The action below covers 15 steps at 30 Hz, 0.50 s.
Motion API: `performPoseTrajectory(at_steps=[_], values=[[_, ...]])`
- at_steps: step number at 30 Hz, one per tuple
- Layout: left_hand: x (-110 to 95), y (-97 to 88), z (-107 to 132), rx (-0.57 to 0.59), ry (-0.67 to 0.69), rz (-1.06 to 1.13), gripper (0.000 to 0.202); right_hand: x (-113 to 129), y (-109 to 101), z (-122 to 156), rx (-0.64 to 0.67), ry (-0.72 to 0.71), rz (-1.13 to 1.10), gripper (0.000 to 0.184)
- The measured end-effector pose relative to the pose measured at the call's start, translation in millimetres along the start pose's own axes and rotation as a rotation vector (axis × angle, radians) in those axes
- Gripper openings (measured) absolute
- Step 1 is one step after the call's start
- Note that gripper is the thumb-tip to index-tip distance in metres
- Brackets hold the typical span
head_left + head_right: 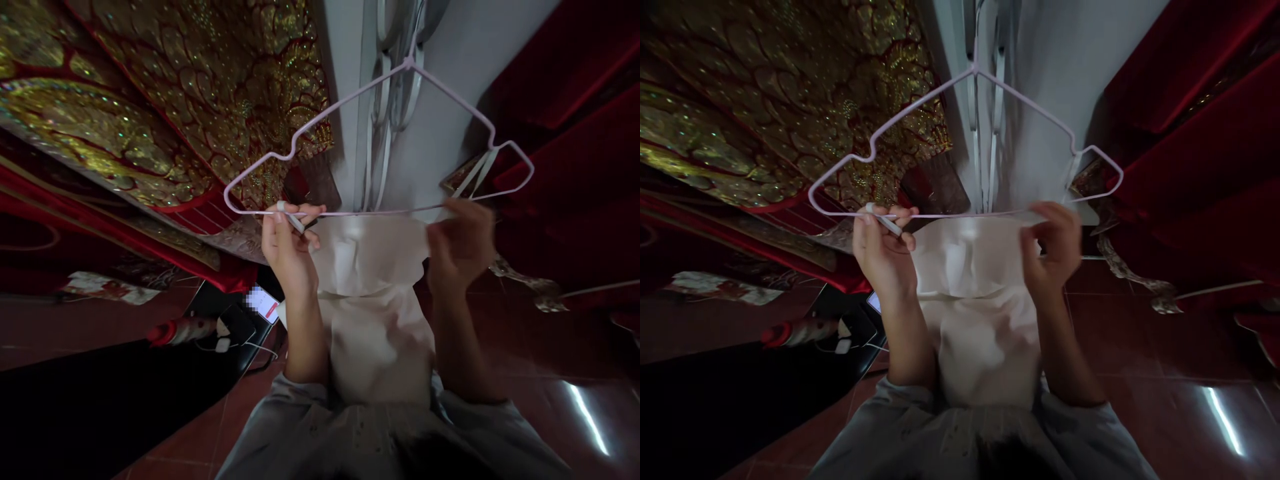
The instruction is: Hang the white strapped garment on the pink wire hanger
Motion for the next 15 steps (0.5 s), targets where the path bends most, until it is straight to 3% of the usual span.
performPoseTrajectory(at_steps=[2, 3, 6, 9, 12, 15], values=[[2.5, 0.2, -0.2, 0.006, -0.010, 0.002, 0.039, -10.9, -27.4, -8.7, -0.213, 0.058, 0.028, 0.034], [4.4, -0.2, -0.5, 0.012, -0.012, 0.004, 0.040, -16.7, -32.4, -14.4, -0.220, 0.117, 0.032, 0.034], [9.3, -1.5, -0.5, 0.016, -0.001, 0.013, 0.041, -23.0, -20.0, -30.5, -0.019, 0.320, -0.015, 0.019], [10.6, -1.7, 0.1, 0.005, 0.004, 0.008, 0.039, -8.6, 4.6, -40.2, 0.157, 0.449, -0.157, 0.009], [8.9, -2.5, 1.0, -0.006, -0.012, -0.024, 0.038, 6.6, 11.4, -58.1, 0.146, 0.364, -0.293, 0.014], [7.7, -2.9, 1.8, 0.006, -0.034, -0.059, 0.039, -10.2, -19.2, -75.5, -0.132, 0.157, -0.279, 0.039]])
Point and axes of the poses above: each hand's wrist, its own z-axis away from the middle knuckle, its own y-axis out of the palm, x = y × z, the point moved 8 cm from there along -z, towards the middle knuckle, and after that the axes turned 8 degrees about -z, right-handed, at the moved point
